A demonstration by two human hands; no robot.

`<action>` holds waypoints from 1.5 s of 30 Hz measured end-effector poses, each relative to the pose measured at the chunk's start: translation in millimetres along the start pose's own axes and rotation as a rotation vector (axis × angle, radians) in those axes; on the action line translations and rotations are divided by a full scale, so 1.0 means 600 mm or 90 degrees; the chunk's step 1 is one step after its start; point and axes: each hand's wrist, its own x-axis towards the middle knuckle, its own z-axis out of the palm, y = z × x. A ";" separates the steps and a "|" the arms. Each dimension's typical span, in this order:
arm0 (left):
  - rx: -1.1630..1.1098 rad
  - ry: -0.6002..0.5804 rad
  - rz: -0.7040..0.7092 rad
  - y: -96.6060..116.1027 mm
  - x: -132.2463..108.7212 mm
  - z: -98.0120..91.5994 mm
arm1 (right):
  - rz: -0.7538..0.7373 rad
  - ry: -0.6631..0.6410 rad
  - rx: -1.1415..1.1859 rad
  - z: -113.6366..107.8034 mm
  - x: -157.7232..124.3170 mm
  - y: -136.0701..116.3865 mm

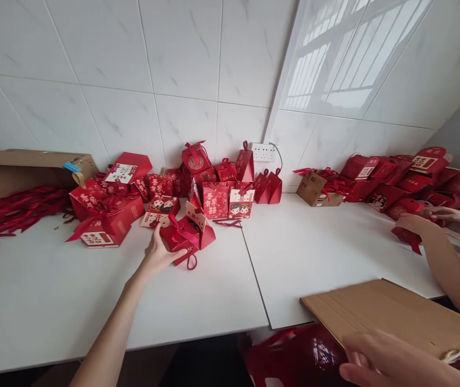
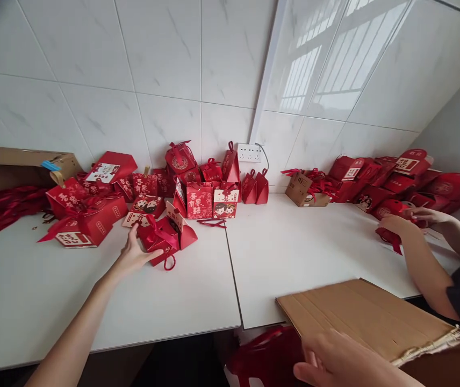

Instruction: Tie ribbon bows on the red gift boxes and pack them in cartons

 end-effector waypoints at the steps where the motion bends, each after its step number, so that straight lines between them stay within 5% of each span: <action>1: -0.011 -0.039 0.000 -0.006 -0.007 -0.004 | -0.009 -0.045 0.002 -0.006 0.010 -0.026; 4: -0.061 -0.178 0.038 -0.019 -0.041 -0.023 | -0.055 -0.114 0.015 -0.020 0.033 -0.084; 8: -0.204 -0.540 0.203 -0.007 -0.080 -0.042 | -0.168 -0.158 0.061 -0.024 0.061 -0.132; 11: -0.263 -0.722 0.314 0.024 -0.086 -0.015 | -0.236 -0.143 0.130 -0.012 0.094 -0.163; 13: -0.274 -0.757 0.314 0.045 -0.085 0.022 | -0.246 -0.072 0.137 0.002 0.118 -0.178; 15: -0.268 -0.711 0.261 0.061 -0.087 0.059 | -0.226 -0.003 0.123 0.016 0.140 -0.186; 18: -0.239 -0.546 0.191 0.073 -0.098 0.089 | -0.185 0.057 0.130 0.028 0.160 -0.184; 23: -0.172 -0.279 0.153 0.097 -0.127 0.065 | -0.128 0.060 0.110 0.021 0.155 -0.171; 28: -0.063 -0.351 0.176 0.135 -0.144 0.044 | -0.155 -0.041 0.113 0.013 0.141 -0.172; 36: -0.185 -0.349 0.056 0.123 -0.170 0.045 | -0.219 -0.214 0.453 0.024 0.165 -0.152; 40: -0.259 -0.347 -0.042 0.106 -0.191 0.051 | -0.223 -0.212 0.432 0.028 0.171 -0.150; 45: -0.279 -0.278 -0.052 0.096 -0.213 0.067 | -0.227 -0.204 0.372 0.033 0.177 -0.149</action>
